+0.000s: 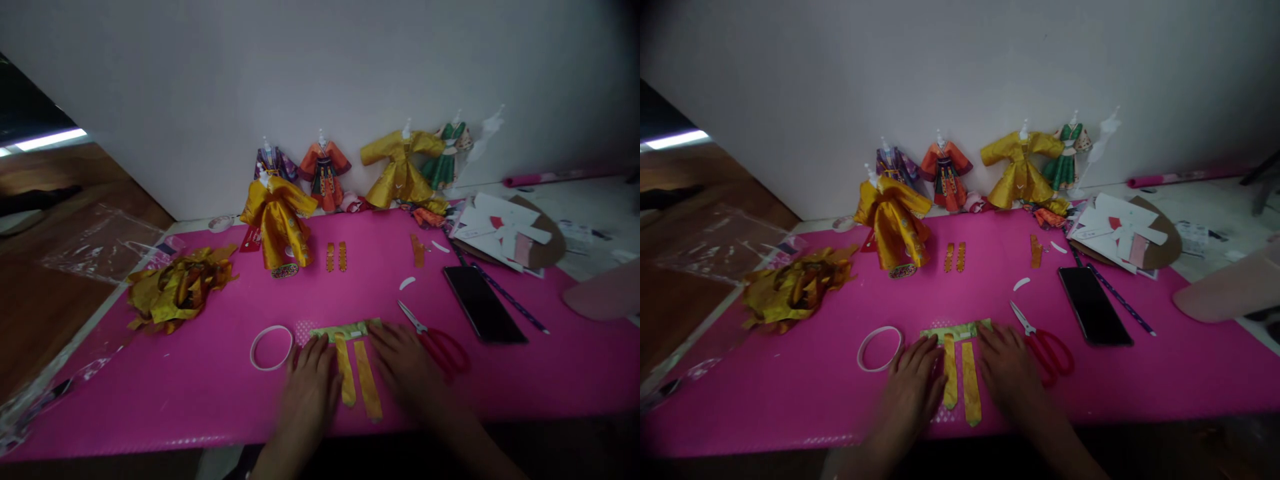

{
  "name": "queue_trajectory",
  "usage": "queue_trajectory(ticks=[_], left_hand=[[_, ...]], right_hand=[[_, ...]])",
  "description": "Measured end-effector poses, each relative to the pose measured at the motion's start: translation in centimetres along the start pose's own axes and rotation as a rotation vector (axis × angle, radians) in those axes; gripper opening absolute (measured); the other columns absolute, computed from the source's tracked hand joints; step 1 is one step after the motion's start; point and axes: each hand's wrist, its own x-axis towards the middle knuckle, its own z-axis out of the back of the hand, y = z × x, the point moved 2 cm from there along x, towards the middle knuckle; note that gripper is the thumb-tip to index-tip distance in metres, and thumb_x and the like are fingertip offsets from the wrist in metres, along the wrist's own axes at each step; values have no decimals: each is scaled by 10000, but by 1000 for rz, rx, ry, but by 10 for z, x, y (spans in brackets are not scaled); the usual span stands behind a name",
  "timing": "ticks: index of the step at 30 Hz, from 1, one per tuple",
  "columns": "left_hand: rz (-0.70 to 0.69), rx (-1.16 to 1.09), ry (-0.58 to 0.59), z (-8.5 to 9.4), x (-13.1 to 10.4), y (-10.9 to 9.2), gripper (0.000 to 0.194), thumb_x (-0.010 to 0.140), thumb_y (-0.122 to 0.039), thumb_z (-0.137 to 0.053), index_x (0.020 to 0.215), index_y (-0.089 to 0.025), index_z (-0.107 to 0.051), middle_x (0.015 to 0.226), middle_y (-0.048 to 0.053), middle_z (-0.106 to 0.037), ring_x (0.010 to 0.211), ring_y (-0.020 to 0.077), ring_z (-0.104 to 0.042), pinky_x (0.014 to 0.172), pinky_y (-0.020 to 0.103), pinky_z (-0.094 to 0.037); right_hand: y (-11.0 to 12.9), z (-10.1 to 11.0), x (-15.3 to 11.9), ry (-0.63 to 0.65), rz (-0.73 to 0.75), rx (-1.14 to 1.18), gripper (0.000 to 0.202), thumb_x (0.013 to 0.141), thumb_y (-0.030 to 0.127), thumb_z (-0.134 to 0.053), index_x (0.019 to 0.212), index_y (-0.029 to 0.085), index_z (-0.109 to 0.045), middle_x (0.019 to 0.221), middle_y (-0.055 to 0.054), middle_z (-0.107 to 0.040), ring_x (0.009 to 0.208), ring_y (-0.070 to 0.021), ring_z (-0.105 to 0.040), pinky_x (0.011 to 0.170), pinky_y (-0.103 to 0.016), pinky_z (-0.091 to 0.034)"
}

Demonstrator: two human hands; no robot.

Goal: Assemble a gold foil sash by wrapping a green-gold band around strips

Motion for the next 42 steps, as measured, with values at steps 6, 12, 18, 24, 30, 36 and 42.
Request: queue_trajectory(ticks=[6, 12, 18, 24, 30, 36, 42], left_hand=[[-4, -20, 4, 1, 2, 1, 298, 872, -187, -560, 1168, -165, -586, 1303, 141, -625, 1218, 336, -547, 987, 602, -418], [85, -76, -163, 20, -10, 21, 224, 907, -191, -491, 1100, -172, -603, 1134, 128, -667, 1061, 302, -582, 898, 531, -450], [362, 52, -188, 29, -35, 58, 180, 893, -278, -543, 1005, -186, -650, 1036, 116, -668, 944, 307, -566, 810, 494, -446], [369, 1, -152, 20, -38, 70, 139, 881, -272, -557, 880, -217, -685, 1000, 91, -682, 932, 295, -577, 807, 480, -452], [405, -548, -252, 33, -38, 52, 163, 892, -298, -553, 786, -201, -631, 928, 73, -651, 902, 236, -610, 798, 389, -495], [366, -960, -160, 56, -33, 0, 179, 882, -269, -602, 717, -208, -573, 810, 12, -620, 800, 172, -617, 727, 290, -503], [174, -820, -150, 56, -35, -17, 108, 862, -214, -620, 755, -227, -630, 798, 13, -667, 775, 180, -636, 706, 319, -529]], right_hand=[[1, -3, -1, -43, 11, 23, 377, 897, 128, -441, 1215, 110, -643, 1302, -115, -632, 1185, -309, -548, 983, -541, -441], [-3, 8, -10, -245, 62, 114, 309, 896, 123, -461, 1118, 124, -675, 1166, -132, -695, 1092, -294, -597, 907, -504, -499], [5, 22, -28, -278, 17, 317, 242, 895, 100, -519, 1083, 187, -644, 1021, -91, -703, 960, -220, -643, 832, -376, -547], [11, 18, -39, -265, -42, 374, 247, 891, 105, -501, 1050, 218, -652, 981, -86, -694, 913, -227, -662, 785, -370, -570], [21, 26, -40, -270, -14, 437, 207, 883, 138, -534, 1028, 225, -653, 924, -60, -704, 841, -193, -696, 727, -283, -595], [50, 52, -21, -239, 6, 508, 227, 859, 165, -598, 1072, 237, -632, 971, -55, -688, 897, -175, -684, 770, -245, -583], [69, 68, -2, -370, 23, 483, 177, 871, 184, -579, 1033, 213, -644, 881, -66, -697, 811, -184, -677, 691, -266, -575]])
